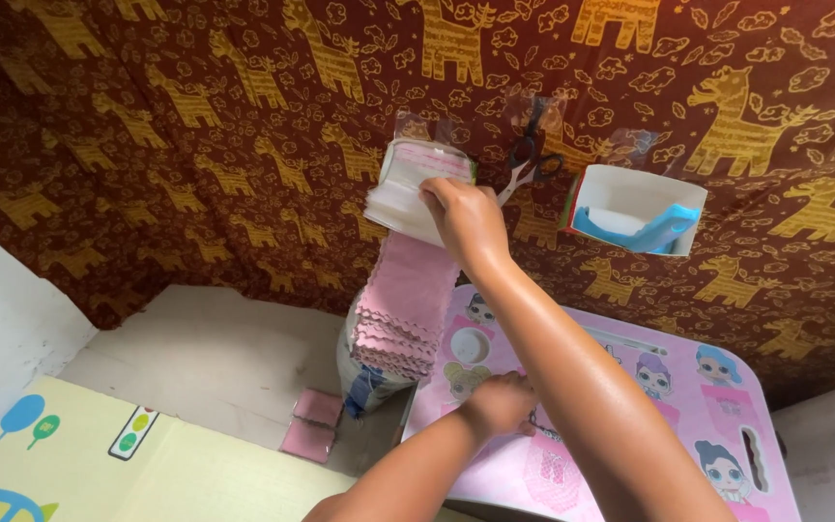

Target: Cleaning small cloths with a lint roller and packaging them into individual plastic bags

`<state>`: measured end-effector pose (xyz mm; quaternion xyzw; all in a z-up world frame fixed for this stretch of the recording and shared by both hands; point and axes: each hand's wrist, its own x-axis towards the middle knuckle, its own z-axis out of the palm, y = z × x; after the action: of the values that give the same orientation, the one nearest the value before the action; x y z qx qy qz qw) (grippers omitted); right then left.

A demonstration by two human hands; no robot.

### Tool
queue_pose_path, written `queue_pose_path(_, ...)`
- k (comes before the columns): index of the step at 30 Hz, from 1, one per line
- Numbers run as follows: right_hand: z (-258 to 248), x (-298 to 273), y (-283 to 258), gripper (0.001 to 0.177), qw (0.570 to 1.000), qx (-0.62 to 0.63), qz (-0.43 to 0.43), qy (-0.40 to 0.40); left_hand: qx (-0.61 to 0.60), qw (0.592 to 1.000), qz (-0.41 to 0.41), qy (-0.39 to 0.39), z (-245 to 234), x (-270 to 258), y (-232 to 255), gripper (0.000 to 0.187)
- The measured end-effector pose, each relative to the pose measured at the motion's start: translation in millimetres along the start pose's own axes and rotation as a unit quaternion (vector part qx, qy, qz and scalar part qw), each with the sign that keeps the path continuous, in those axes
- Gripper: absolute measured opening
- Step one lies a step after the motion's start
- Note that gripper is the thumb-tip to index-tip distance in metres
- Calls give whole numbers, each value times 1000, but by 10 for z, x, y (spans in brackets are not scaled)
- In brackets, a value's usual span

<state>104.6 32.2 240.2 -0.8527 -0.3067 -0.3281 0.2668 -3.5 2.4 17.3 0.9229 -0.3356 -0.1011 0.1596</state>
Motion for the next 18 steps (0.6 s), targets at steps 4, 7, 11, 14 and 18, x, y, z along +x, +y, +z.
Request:
queue_pose_path(4, 38, -23, 45, 13, 998, -37, -43, -3, -45, 999, -9, 9, -154, -60, 33, 51)
queue_pose_path(7, 109, -25, 147, 15, 999, -27, -42, -8, -74, 994, -46, 70, -537, -116, 67, 19)
queue_pose_path(11, 232, 13, 369, 27, 996, -66, -55, -9, -39, 991, -130, -4, -1404, -289, 30, 43)
queue_pose_path(14, 194, 17, 339, 31, 999, -12, -42, -14, 96, 969, -140, 180, -1370, -318, -498, 26)
queue_pose_path(18, 190, 28, 308, 35, 999, 23, -29, -10, 276, 777, -135, 549, -1913, -651, -739, 13)
